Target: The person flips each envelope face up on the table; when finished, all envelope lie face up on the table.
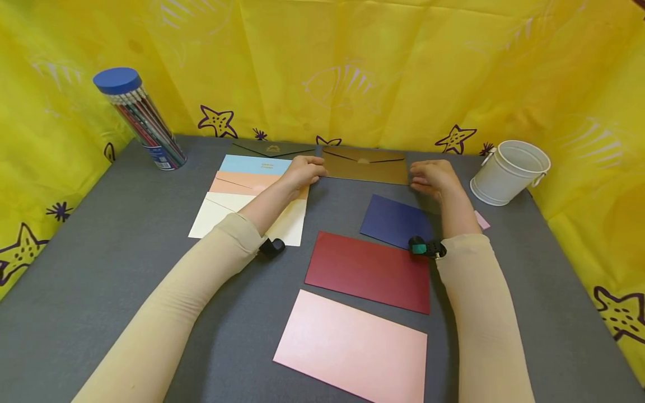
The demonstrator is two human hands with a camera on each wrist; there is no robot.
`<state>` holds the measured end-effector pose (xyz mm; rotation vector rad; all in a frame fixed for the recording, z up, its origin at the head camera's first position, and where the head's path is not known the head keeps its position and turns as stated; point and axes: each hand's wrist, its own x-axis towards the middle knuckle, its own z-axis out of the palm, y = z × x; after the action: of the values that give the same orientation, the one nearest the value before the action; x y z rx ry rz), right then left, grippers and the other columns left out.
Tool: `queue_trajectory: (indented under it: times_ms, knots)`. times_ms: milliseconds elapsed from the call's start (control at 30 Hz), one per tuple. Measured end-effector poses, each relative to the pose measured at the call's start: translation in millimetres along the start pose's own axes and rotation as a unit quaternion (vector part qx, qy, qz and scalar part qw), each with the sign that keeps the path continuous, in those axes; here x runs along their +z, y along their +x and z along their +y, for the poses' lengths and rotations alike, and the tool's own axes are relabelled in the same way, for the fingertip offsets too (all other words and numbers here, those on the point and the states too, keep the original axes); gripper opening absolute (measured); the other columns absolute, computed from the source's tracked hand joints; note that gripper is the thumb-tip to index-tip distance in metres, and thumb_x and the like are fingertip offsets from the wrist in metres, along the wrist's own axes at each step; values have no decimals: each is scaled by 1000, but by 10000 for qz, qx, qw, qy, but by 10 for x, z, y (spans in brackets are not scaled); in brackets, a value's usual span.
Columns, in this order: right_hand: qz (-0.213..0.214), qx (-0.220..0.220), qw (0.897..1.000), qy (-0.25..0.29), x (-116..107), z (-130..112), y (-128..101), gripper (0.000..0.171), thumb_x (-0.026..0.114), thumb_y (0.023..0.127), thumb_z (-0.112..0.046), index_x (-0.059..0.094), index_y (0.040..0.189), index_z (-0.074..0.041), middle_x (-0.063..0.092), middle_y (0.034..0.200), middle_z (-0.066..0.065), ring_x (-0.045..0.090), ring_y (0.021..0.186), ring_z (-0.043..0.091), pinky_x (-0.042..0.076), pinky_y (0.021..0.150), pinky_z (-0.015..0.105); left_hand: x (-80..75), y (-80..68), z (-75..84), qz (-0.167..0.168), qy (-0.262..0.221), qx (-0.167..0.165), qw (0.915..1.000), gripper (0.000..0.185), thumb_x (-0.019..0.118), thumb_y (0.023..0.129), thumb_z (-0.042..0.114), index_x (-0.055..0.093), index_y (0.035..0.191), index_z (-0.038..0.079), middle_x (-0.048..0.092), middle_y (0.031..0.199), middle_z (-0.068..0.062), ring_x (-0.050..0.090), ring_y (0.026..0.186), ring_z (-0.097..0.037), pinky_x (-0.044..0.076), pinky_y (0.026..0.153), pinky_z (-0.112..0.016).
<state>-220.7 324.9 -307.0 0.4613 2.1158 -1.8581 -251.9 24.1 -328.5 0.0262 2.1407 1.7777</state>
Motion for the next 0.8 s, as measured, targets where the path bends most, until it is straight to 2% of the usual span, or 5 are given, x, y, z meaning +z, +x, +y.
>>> queue_trajectory:
  times_ms: [100, 200, 433, 667, 800]
  knots:
    - [-96, -53, 9992, -393, -43, -5, -25, 40, 54, 100, -17, 47, 139, -10, 57, 95, -16, 65, 76, -1, 59, 79, 17, 84, -42, 23, -92, 1, -13, 10000, 52, 59, 89, 5, 53, 140, 0, 60, 130, -13, 48, 80, -9, 46, 82, -24]
    - [-164, -102, 9959, -879, -84, 2, -44, 49, 52, 102, -23, 40, 147, -8, 54, 105, -16, 63, 82, -3, 57, 82, 15, 175, -89, 49, -363, -9, -77, 9993, 52, 59, 89, 5, 52, 141, 0, 59, 133, -13, 44, 76, -7, 44, 78, -22]
    - [-321, -286, 9779, -2045, -133, 5, -177, 62, 46, 104, -31, 28, 153, 3, 43, 141, 2, 58, 88, -7, 55, 85, 14, 378, -223, 98, -1303, -280, -434, 9901, 55, 57, 93, 4, 43, 146, -2, 42, 154, -16, 46, 138, -28, 39, 118, -36]
    - [-419, -353, 9690, -2408, -219, 54, -356, 63, 50, 103, -28, 30, 150, 10, 52, 95, -30, 57, 85, -6, 55, 79, 13, 538, -331, 77, -1870, -130, -653, 9801, 59, 57, 94, 6, 39, 149, 0, 43, 155, -14, 45, 138, -26, 37, 119, -35]
    - [-597, -372, 9627, -2614, -309, 130, -456, 63, 49, 103, -27, 30, 149, 11, 50, 93, -33, 56, 88, -6, 54, 79, 12, 610, -369, 56, -1914, 29, -672, 9792, 60, 60, 92, 7, 40, 149, 1, 48, 151, -13, 49, 130, -24, 42, 108, -31]
